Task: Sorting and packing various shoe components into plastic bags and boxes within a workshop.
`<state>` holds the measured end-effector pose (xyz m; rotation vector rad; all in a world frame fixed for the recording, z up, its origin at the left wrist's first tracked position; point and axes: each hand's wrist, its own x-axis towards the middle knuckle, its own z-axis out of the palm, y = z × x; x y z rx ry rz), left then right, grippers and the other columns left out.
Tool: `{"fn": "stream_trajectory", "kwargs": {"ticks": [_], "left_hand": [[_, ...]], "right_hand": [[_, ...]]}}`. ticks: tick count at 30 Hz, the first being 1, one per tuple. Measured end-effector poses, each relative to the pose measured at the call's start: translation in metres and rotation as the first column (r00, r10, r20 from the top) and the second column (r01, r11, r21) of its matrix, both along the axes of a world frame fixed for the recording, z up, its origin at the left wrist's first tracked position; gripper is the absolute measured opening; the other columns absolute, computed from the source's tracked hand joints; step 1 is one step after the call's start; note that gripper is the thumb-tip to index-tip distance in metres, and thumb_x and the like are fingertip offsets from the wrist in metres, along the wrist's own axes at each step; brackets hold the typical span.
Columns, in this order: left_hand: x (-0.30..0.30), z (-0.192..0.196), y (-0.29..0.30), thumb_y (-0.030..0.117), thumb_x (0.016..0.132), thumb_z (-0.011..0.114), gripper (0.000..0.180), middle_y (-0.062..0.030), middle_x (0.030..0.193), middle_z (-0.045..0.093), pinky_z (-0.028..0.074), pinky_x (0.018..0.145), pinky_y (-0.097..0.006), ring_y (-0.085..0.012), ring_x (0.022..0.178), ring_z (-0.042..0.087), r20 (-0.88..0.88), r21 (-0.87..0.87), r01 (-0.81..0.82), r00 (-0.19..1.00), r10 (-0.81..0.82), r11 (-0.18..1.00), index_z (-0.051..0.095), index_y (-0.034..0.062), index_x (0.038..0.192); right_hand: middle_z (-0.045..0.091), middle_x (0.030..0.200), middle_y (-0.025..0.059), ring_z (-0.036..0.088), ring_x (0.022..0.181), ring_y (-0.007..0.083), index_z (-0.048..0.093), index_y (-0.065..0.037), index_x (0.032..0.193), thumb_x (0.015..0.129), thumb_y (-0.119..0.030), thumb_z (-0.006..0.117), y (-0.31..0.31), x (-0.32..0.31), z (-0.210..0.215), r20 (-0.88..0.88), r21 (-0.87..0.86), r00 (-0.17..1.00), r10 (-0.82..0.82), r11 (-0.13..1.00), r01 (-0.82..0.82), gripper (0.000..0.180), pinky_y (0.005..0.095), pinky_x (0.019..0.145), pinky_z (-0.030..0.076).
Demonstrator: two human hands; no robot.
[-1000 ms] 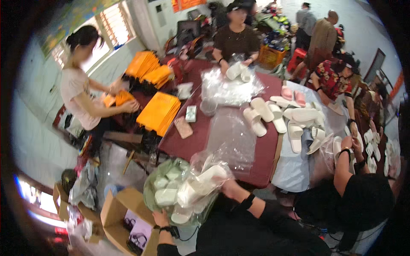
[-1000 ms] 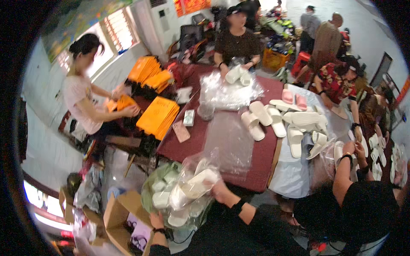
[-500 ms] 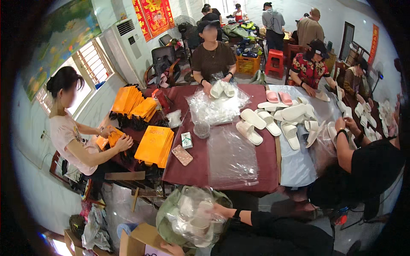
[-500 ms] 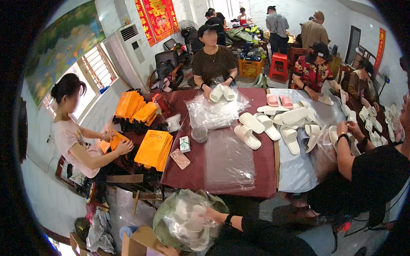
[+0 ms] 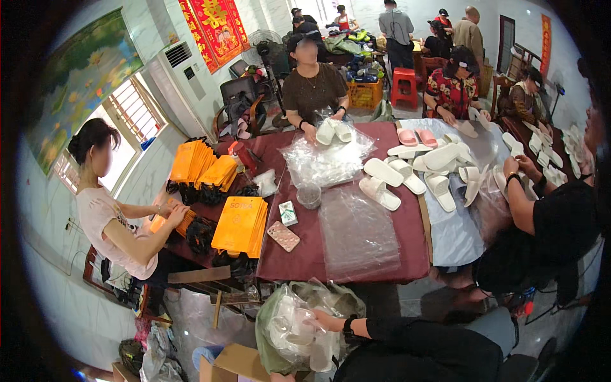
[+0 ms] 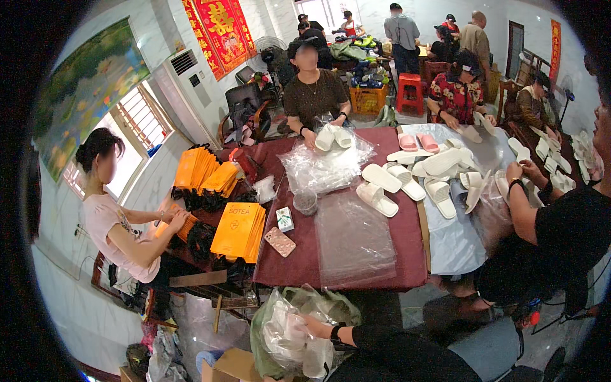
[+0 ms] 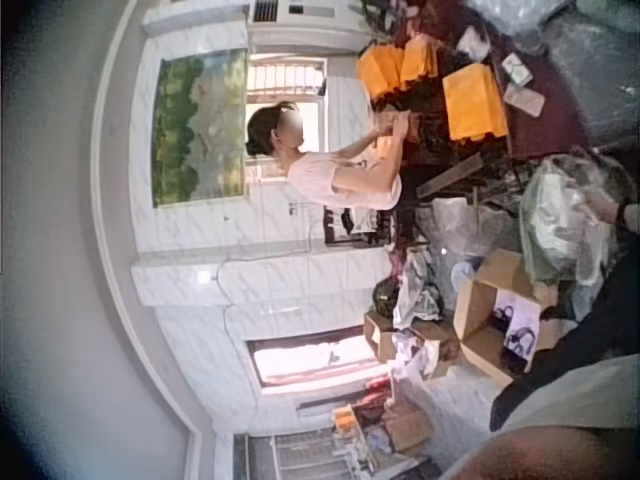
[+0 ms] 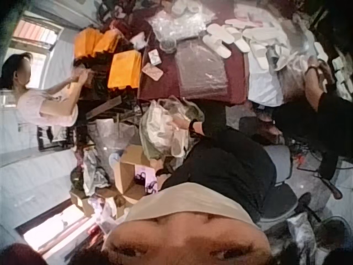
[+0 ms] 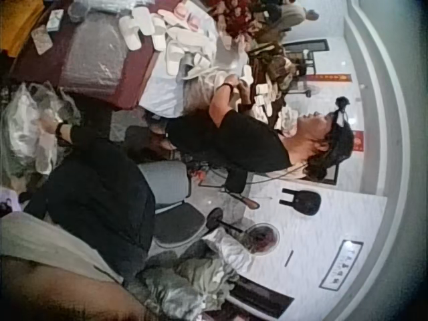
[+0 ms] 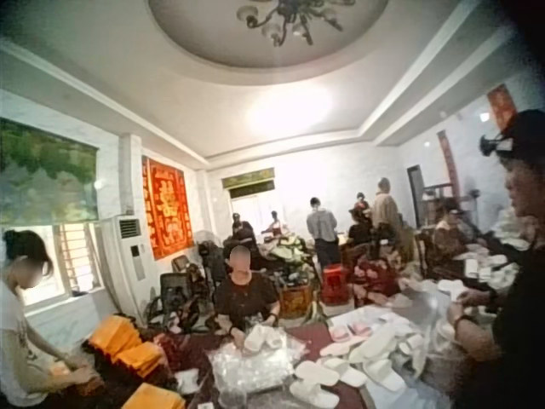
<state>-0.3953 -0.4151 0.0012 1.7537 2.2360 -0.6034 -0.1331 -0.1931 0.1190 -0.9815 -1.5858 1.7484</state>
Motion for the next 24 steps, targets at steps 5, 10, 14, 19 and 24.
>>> {"fn": "stream_trajectory", "kwargs": {"ticks": [5, 10, 14, 19, 24], "left_hand": [[-0.002, 0.009, 0.008, 0.022, 0.086, 0.046, 0.032, -0.007, 0.106, 0.058, 0.046, 0.071, -0.038, -0.0259, 0.092, 0.056, 0.522, 0.206, -0.355, 0.828, 0.204, 0.912, 0.05, 0.0045, 0.113], [0.012, 0.052, 0.018, 0.018, 0.086, 0.046, 0.037, -0.007, 0.109, 0.057, 0.046, 0.07, -0.037, -0.0261, 0.092, 0.056, 0.903, 0.152, -0.713, 0.381, 0.197, 0.685, 0.041, 0.0039, 0.121], [0.031, 0.105, 0.024, 0.016, 0.087, 0.045, 0.041, -0.007, 0.111, 0.056, 0.046, 0.069, -0.037, -0.0263, 0.093, 0.056, 0.994, 0.014, -0.861, 0.069, 0.09, 0.509, 0.036, 0.0035, 0.125], [0.075, 0.158, 0.052, 0.03, 0.087, 0.045, 0.038, -0.01, 0.098, 0.056, 0.043, 0.073, -0.033, -0.0196, 0.088, 0.053, 0.995, -0.097, -0.921, -0.099, 0.014, 0.376, 0.05, -0.0021, 0.106], [0.074, 0.152, 0.068, 0.016, 0.084, 0.049, 0.029, -0.0113, 0.1, 0.056, 0.044, 0.07, -0.031, -0.0186, 0.081, 0.054, 0.981, -0.036, -0.891, 0.054, 0.185, 0.452, 0.05, -0.0034, 0.106]], "right_hand": [[0.057, 0.081, 0.0128, 0.05, 0.074, 0.0161, 0.038, -0.006, 0.124, 0.083, -0.027, 0.056, -0.002, -0.015, 0.0, -0.118, -0.172, 0.984, -0.134, 0.979, 0.112, 0.049, 0.0318, 0.063, 0.042], [0.058, 0.082, 0.0171, 0.053, 0.073, 0.0222, 0.026, -0.007, 0.133, 0.085, -0.024, 0.052, -0.026, -0.013, -0.014, 0.073, 0.027, 0.983, 0.166, 0.985, -0.169, 0.057, 0.0363, 0.065, 0.043], [0.057, 0.083, 0.0217, 0.054, 0.07, 0.0331, 0.022, -0.008, 0.134, 0.085, -0.024, 0.049, -0.066, -0.009, -0.044, 0.217, 0.078, 0.897, 0.385, 0.909, -0.41, 0.058, 0.0412, 0.065, 0.041], [0.056, 0.075, 0.0262, 0.053, 0.067, 0.0401, 0.034, -0.003, 0.127, 0.083, -0.033, 0.05, -0.069, -0.011, -0.106, 0.491, -0.065, 0.766, 0.415, 0.894, -0.443, 0.056, 0.0444, 0.062, 0.041], [0.061, 0.081, 0.0169, 0.057, 0.07, 0.0278, 0.044, -0.003, 0.118, 0.074, -0.022, 0.061, -0.064, -0.001, -0.091, 0.273, -0.061, 0.92, 0.28, 0.96, -0.274, 0.051, 0.0379, 0.062, 0.044]]}}
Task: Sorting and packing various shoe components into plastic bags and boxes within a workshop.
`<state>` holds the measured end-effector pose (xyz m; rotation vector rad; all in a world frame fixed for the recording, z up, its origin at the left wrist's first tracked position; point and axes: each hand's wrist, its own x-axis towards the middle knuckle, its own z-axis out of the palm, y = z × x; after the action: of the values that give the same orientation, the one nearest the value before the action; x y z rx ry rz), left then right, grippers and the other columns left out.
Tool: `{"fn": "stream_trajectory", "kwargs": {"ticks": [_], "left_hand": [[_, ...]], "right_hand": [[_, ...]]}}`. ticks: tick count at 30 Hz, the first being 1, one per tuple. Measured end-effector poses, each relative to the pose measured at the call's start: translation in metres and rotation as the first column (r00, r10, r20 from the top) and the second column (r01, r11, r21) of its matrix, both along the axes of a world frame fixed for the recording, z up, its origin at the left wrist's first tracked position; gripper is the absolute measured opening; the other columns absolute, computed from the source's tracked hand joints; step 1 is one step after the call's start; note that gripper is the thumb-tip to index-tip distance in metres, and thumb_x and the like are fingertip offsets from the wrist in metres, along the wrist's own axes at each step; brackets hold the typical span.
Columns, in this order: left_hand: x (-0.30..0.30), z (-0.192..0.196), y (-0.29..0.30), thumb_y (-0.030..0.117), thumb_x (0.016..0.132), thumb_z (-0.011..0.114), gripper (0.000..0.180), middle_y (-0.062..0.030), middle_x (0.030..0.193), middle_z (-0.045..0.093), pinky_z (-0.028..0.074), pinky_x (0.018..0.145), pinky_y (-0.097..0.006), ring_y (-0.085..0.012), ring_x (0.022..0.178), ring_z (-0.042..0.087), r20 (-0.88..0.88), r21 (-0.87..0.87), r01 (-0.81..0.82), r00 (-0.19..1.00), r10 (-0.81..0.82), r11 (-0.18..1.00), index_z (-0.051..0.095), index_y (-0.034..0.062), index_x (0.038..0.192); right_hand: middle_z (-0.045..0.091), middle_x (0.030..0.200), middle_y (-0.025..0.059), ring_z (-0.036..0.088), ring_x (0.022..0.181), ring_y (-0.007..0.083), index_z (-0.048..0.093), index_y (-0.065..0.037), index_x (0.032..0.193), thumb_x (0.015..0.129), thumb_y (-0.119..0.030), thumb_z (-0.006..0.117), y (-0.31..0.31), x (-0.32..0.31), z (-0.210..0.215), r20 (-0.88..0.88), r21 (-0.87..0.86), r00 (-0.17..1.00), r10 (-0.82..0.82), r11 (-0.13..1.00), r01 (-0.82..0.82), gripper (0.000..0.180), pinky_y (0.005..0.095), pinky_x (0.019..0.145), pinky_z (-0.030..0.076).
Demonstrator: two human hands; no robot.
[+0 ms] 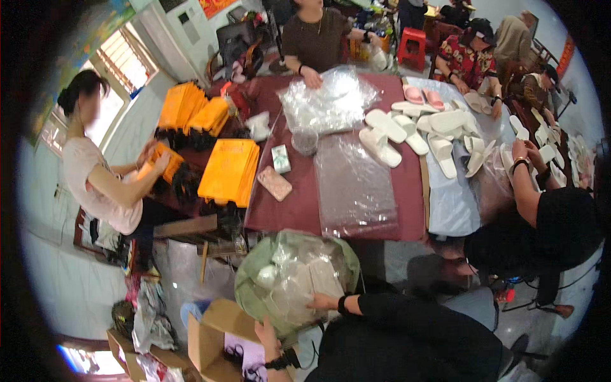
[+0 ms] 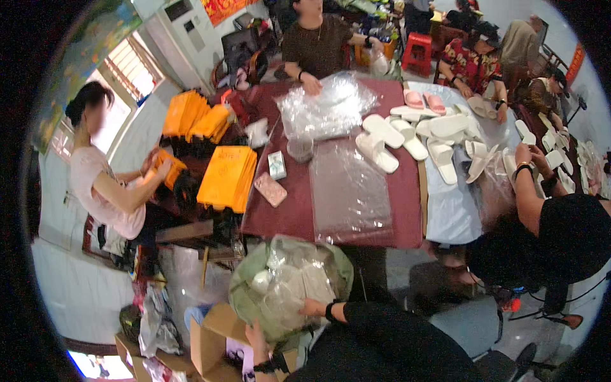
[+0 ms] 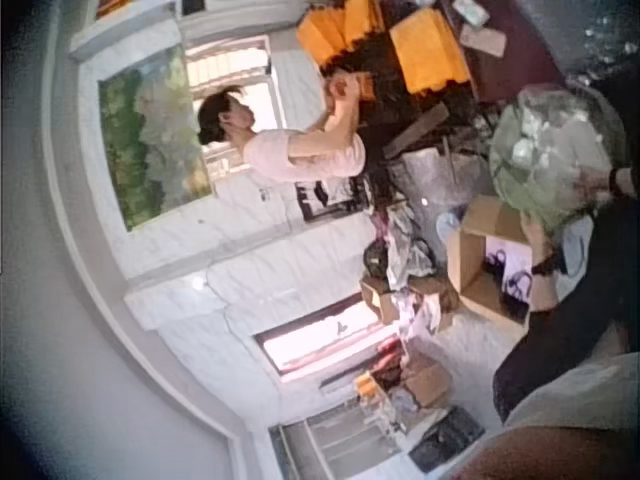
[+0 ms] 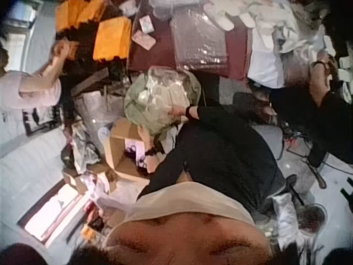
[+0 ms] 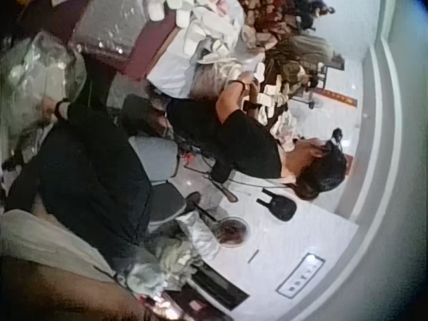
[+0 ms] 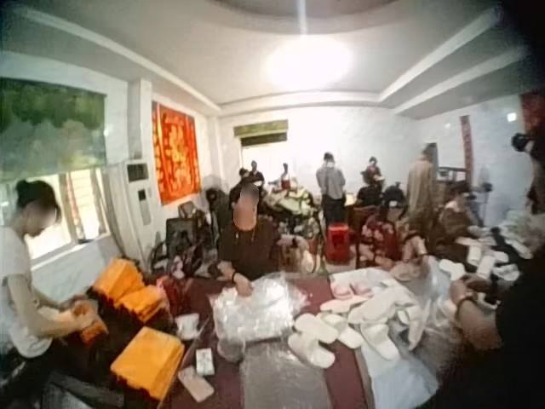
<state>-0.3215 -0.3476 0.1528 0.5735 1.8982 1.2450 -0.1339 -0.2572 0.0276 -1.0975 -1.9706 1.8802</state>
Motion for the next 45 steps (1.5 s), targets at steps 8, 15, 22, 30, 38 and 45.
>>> {"fn": "stream_trajectory", "kwargs": {"ticks": [8, 15, 22, 30, 38, 45], "left_hand": [[-0.008, -0.015, -0.011, 0.018, 0.08, 0.055, 0.032, -0.0113, 0.089, 0.059, 0.044, 0.067, -0.032, -0.0192, 0.076, 0.054, 0.025, -0.12, -0.123, 0.992, 0.127, 0.985, 0.053, -0.009, 0.097], [-0.02, -0.027, -0.027, 0.022, 0.08, 0.053, 0.033, -0.0108, 0.078, 0.059, 0.041, 0.06, -0.033, -0.0186, 0.073, 0.054, -0.048, -0.505, 0.095, 0.989, -0.138, 0.858, 0.056, -0.0107, 0.085], [-0.061, -0.051, -0.038, 0.024, 0.085, 0.042, 0.041, -0.0148, 0.106, 0.053, 0.047, 0.074, -0.042, -0.0282, 0.089, 0.056, 0.366, -0.315, -0.199, 0.876, 0.312, 0.928, 0.043, -0.001, 0.117], [-0.116, -0.024, -0.033, 0.038, 0.091, 0.035, 0.046, -0.0117, 0.113, 0.051, 0.044, 0.084, -0.043, -0.028, 0.101, 0.051, 0.445, 0.081, -0.273, 0.87, 0.211, 0.959, 0.044, 0.001, 0.117], [-0.094, 0.067, -0.026, 0.04, 0.091, 0.035, 0.05, -0.0136, 0.115, 0.051, 0.043, 0.086, -0.04, -0.0264, 0.1, 0.052, 0.22, 0.117, -0.266, 0.946, 0.236, 0.957, 0.041, -0.001, 0.121], [-0.119, 0.011, -0.037, 0.039, 0.092, 0.036, 0.051, -0.0131, 0.117, 0.048, 0.041, 0.088, -0.039, -0.0248, 0.102, 0.05, 0.367, 0.172, -0.33, 0.896, 0.251, 0.928, 0.04, -0.0018, 0.121]], "right_hand": [[0.045, 0.124, 0.0189, 0.049, 0.104, 0.0235, 0.023, -0.005, 0.134, 0.06, -0.01, 0.067, 0.063, 0.082, 0.051, 0.119, -0.475, 0.961, 0.249, 0.865, -0.165, 0.086, 0.0311, 0.084, 0.041], [0.05, 0.109, 0.0194, 0.053, 0.095, 0.0367, 0.037, -0.005, 0.117, 0.068, -0.036, 0.066, 0.068, 0.118, 0.046, 0.496, 0.727, 0.328, -0.804, 0.591, 0.35, 0.065, 0.0457, 0.078, 0.043], [0.059, 0.081, 0.0246, 0.056, 0.083, 0.0407, 0.062, 0.0, 0.083, 0.082, -0.034, 0.05, 0.083, 0.114, 0.006, 0.477, 0.314, 0.531, -0.7, 0.701, 0.641, 0.037, 0.045, 0.072, 0.045], [0.058, 0.067, 0.0141, 0.056, 0.06, 0.0241, 0.059, 0.001, 0.083, 0.086, -0.031, 0.049, 0.085, 0.07, 0.072, 0.266, 0.087, 0.89, -0.37, 0.929, 0.36, 0.033, 0.0348, 0.057, 0.043], [0.052, 0.074, -0.0047, 0.044, 0.069, 0.0066, 0.059, -0.001, 0.086, 0.089, -0.029, 0.048, 0.094, 0.084, 0.173, -0.174, -0.279, 0.788, -0.59, 0.797, 0.535, 0.03, 0.0251, 0.064, 0.039], [0.04, 0.063, -0.0048, 0.033, 0.059, 0.0067, 0.055, -0.006, 0.083, 0.088, -0.028, 0.047, 0.125, 0.119, 0.096, 0.041, -0.151, 0.824, -0.565, 0.812, 0.564, 0.024, 0.0258, 0.053, 0.028]]}}
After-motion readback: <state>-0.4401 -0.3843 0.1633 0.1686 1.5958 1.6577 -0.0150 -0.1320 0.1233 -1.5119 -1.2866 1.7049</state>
